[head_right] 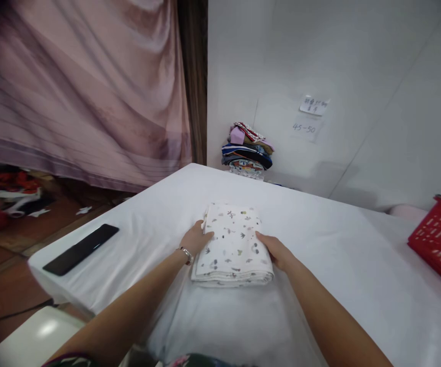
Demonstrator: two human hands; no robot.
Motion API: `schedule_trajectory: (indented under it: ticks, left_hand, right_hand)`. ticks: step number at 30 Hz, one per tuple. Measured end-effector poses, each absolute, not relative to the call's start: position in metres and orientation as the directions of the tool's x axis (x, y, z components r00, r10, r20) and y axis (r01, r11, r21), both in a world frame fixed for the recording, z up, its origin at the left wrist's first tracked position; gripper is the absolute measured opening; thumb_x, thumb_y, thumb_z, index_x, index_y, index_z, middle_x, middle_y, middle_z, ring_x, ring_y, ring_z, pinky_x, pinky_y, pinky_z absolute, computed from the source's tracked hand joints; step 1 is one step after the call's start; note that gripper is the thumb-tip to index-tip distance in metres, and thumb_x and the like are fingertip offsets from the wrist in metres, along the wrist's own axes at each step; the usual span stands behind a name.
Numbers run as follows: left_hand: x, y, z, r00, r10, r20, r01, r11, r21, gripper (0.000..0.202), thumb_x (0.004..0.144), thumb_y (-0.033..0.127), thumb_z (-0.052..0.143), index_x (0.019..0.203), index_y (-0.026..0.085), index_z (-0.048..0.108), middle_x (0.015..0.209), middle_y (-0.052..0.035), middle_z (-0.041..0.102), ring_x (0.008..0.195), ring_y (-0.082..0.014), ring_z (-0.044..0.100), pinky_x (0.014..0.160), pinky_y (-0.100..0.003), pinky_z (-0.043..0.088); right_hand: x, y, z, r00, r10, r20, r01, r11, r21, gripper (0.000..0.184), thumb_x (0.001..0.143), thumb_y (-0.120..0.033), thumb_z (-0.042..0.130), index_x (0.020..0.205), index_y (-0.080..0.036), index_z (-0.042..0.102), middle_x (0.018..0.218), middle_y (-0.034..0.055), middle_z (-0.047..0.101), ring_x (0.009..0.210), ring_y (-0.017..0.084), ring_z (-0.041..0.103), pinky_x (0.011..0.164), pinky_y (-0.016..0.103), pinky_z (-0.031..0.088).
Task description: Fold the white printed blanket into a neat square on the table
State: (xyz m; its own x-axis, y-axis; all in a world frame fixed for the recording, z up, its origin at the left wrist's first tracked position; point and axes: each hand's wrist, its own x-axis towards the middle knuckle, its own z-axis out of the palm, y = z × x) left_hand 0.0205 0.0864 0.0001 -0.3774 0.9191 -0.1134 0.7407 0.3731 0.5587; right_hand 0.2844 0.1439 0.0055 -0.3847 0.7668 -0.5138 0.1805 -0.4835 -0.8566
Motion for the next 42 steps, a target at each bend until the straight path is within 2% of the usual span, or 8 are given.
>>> schedule_trajectory:
  ticks: [5,10,18,26,29,35,38,42]
  left_hand:
    - [0.017,0.089,-0.005,-0.375,0.920,-0.113,0.699,0.361,0.618,0.064,0.074,0.039,0.054,0.130,0.013,0.034,0.123,-0.0151,0.053,0.109,-0.0242,0.053,0.084,-0.030,0.041]
    - [0.018,0.086,-0.006,-0.381,0.916,-0.121,0.652,0.359,0.668,0.059,0.074,0.032,0.057,0.127,0.014,0.038,0.116,-0.0129,0.057,0.105,-0.0235,0.054,0.083,-0.029,0.040]
    - [0.030,0.080,-0.004,-0.302,0.944,-0.130,0.647,0.303,0.700,0.057,0.072,0.033,0.059,0.123,0.017,0.041,0.110,-0.0103,0.060,0.100,-0.0239,0.057,0.081,-0.030,0.041]
    - [0.026,0.087,-0.013,-0.328,0.933,-0.148,0.619,0.331,0.712,0.061,0.072,0.035,0.059,0.127,0.017,0.039,0.111,-0.0103,0.060,0.101,-0.0251,0.057,0.080,-0.031,0.042]
    - [0.026,0.088,-0.017,-0.351,0.925,-0.144,0.601,0.340,0.723,0.061,0.072,0.034,0.060,0.127,0.018,0.040,0.114,-0.0105,0.059,0.104,-0.0252,0.055,0.083,-0.032,0.041]
    - [0.028,0.090,-0.016,-0.363,0.917,-0.166,0.594,0.365,0.717,0.063,0.071,0.032,0.061,0.128,0.018,0.039,0.114,-0.0106,0.059,0.103,-0.0262,0.056,0.083,-0.034,0.041]
    - [0.028,0.090,-0.014,-0.368,0.912,-0.179,0.580,0.376,0.723,0.063,0.070,0.032,0.061,0.128,0.018,0.039,0.116,-0.0106,0.058,0.104,-0.0259,0.055,0.084,-0.033,0.041]
    - [0.028,0.089,-0.014,-0.355,0.916,-0.186,0.584,0.373,0.721,0.064,0.070,0.031,0.060,0.129,0.018,0.038,0.117,-0.0106,0.058,0.105,-0.0252,0.055,0.084,-0.031,0.042]
  right_hand:
    - [0.278,0.149,0.011,-0.496,0.673,-0.549,0.097,-0.585,-0.805,0.046,0.078,-0.046,0.056,0.106,-0.009,0.059,0.099,0.0165,0.068,0.093,0.025,0.064,0.084,0.039,0.050]
    - [0.281,0.143,0.011,-0.422,0.792,-0.441,-0.012,-0.491,-0.871,0.043,0.071,-0.027,0.066,0.110,-0.012,0.055,0.094,0.0134,0.070,0.082,0.025,0.067,0.076,0.038,0.052]
    - [0.307,0.122,0.004,-0.368,0.789,-0.491,0.002,-0.528,-0.849,0.037,0.070,-0.030,0.068,0.102,-0.015,0.058,0.092,0.0112,0.070,0.077,0.022,0.066,0.071,0.034,0.053]
    - [0.307,0.170,-0.003,-0.262,0.838,-0.480,0.101,-0.470,-0.877,0.026,0.075,-0.039,0.064,0.086,-0.016,0.060,0.068,0.0017,0.065,0.053,0.011,0.056,0.046,0.021,0.044]
    - [0.300,0.179,-0.002,-0.270,0.829,-0.490,0.078,-0.489,-0.869,0.028,0.074,-0.039,0.065,0.085,-0.014,0.061,0.069,0.0044,0.067,0.056,0.013,0.058,0.052,0.023,0.048]
    - [0.285,0.177,0.005,-0.400,0.696,-0.597,0.010,-0.648,-0.762,0.047,0.077,-0.051,0.057,0.100,-0.011,0.059,0.092,0.0139,0.069,0.085,0.022,0.065,0.080,0.034,0.050]
    - [0.283,0.176,0.008,-0.389,0.709,-0.588,0.012,-0.634,-0.773,0.044,0.076,-0.043,0.061,0.105,-0.010,0.057,0.094,0.0144,0.069,0.084,0.022,0.066,0.081,0.036,0.050]
    - [0.282,0.174,0.007,-0.341,0.828,-0.445,-0.025,-0.481,-0.877,0.040,0.071,-0.027,0.066,0.108,-0.014,0.057,0.092,0.0119,0.070,0.080,0.023,0.067,0.077,0.038,0.053]
